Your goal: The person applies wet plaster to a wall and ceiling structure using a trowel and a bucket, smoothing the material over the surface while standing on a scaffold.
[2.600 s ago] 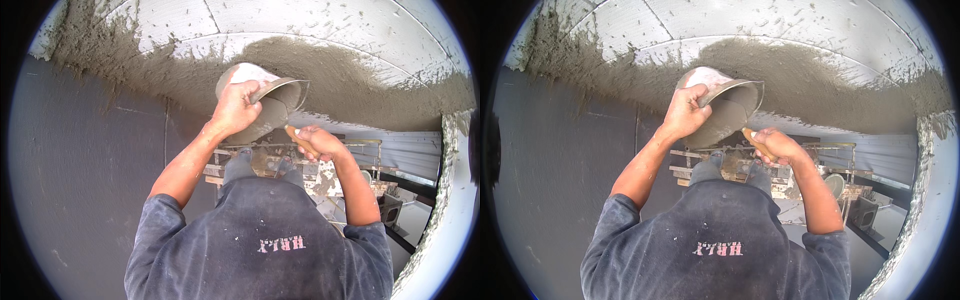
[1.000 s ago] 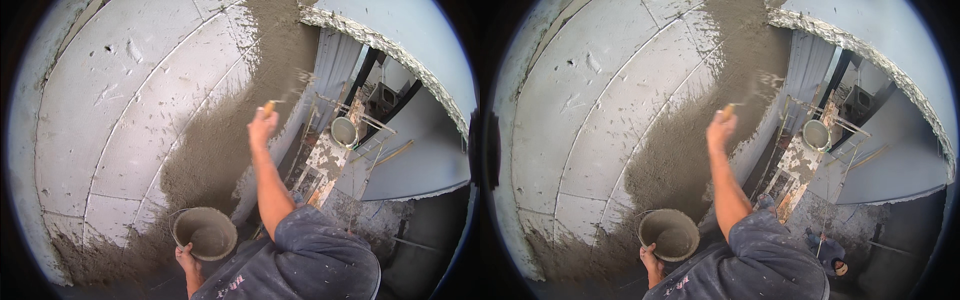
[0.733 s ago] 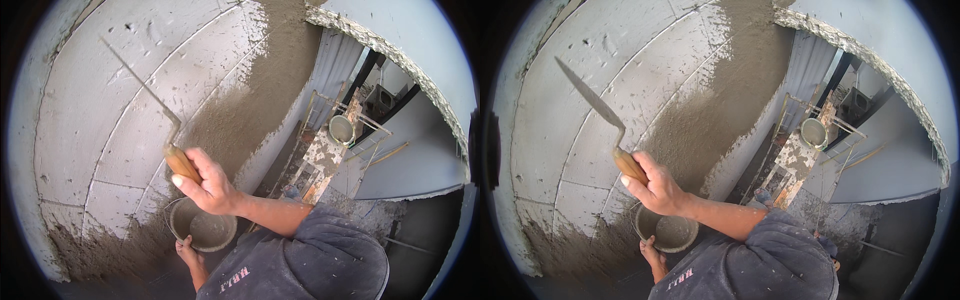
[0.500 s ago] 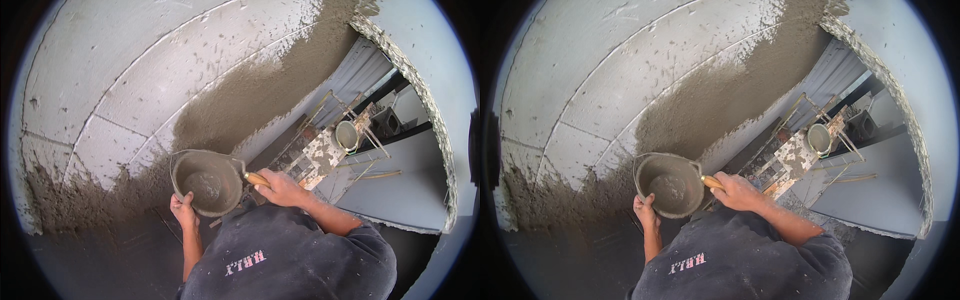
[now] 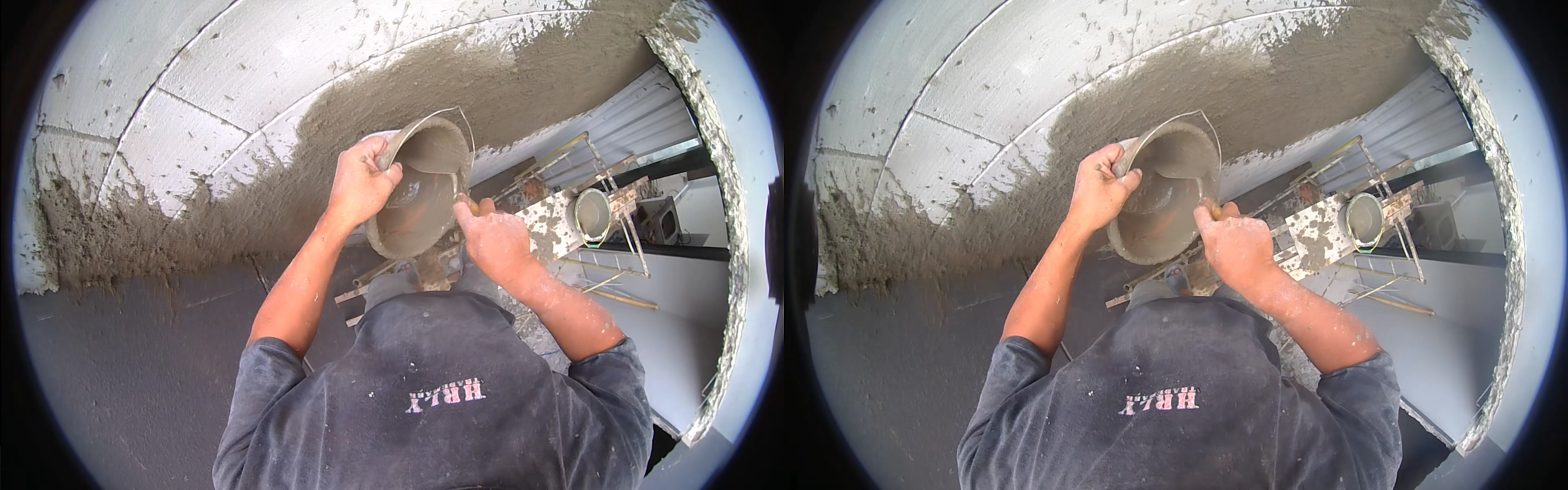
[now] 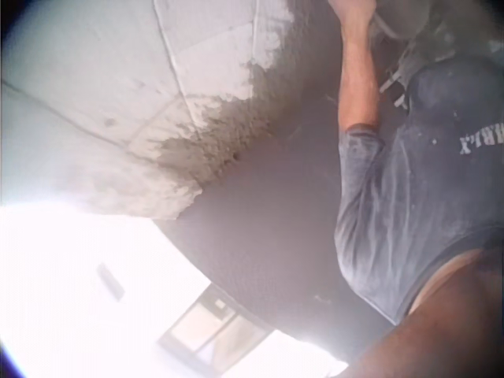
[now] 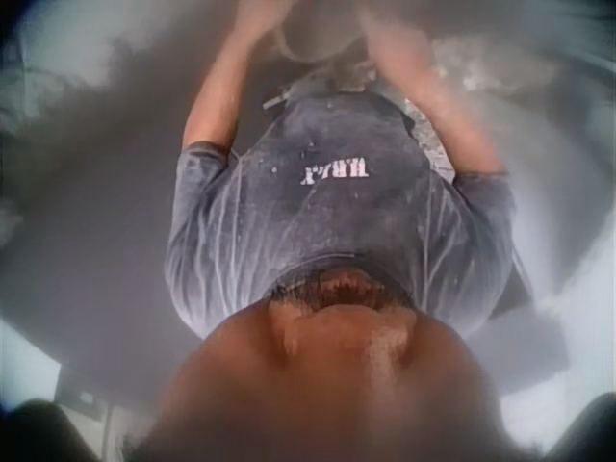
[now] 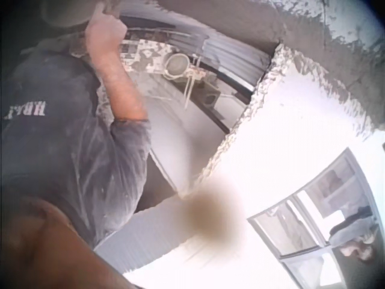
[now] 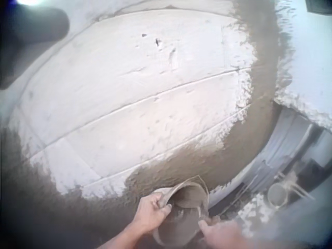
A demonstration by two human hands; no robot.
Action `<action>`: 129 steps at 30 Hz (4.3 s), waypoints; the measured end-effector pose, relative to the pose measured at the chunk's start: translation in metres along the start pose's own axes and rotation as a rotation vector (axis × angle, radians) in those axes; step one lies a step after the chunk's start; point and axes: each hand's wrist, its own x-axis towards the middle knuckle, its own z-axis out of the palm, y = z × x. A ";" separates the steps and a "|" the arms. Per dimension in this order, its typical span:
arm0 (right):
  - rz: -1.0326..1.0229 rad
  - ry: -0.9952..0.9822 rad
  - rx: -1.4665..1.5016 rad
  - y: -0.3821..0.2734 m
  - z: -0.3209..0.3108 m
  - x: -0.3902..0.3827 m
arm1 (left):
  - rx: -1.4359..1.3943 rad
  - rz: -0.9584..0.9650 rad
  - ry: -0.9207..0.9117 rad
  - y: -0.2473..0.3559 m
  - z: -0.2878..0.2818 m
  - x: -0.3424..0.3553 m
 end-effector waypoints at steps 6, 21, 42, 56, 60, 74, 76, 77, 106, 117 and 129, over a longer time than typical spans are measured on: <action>0.178 -0.188 0.605 0.044 0.007 -0.012 | 0.086 0.172 -0.066 0.050 0.044 0.032; 0.647 -0.109 2.426 0.066 0.063 -0.083 | -0.674 -0.105 -0.016 -0.030 0.101 0.059; 0.612 1.712 1.618 0.132 -0.041 -0.155 | -0.691 -0.406 0.108 -0.178 -0.039 -0.070; -0.024 1.458 1.248 -0.017 -0.135 0.186 | -0.782 -0.336 0.397 -0.163 -0.098 -0.149; -0.290 1.122 1.126 -0.069 -0.134 0.113 | -0.804 -0.327 0.518 -0.152 -0.095 -0.168; -0.103 -0.176 0.416 -0.063 -0.015 0.033 | -0.394 -0.169 0.378 -0.081 -0.072 -0.118; -0.143 -0.131 0.326 -0.087 -0.015 0.041 | -0.398 -0.117 0.368 -0.064 -0.078 -0.117; -0.154 -0.130 0.327 -0.087 -0.011 0.038 | -0.379 -0.084 0.357 -0.054 -0.082 -0.118; -0.753 0.086 0.364 -0.118 -0.033 0.082 | -0.068 0.050 1.050 0.002 -0.104 -0.197; -0.680 0.101 0.267 -0.133 -0.038 0.085 | -0.071 0.075 1.102 0.000 -0.098 -0.187; -0.679 -0.117 0.343 -0.121 -0.044 0.091 | 0.040 0.060 1.149 -0.001 -0.101 -0.192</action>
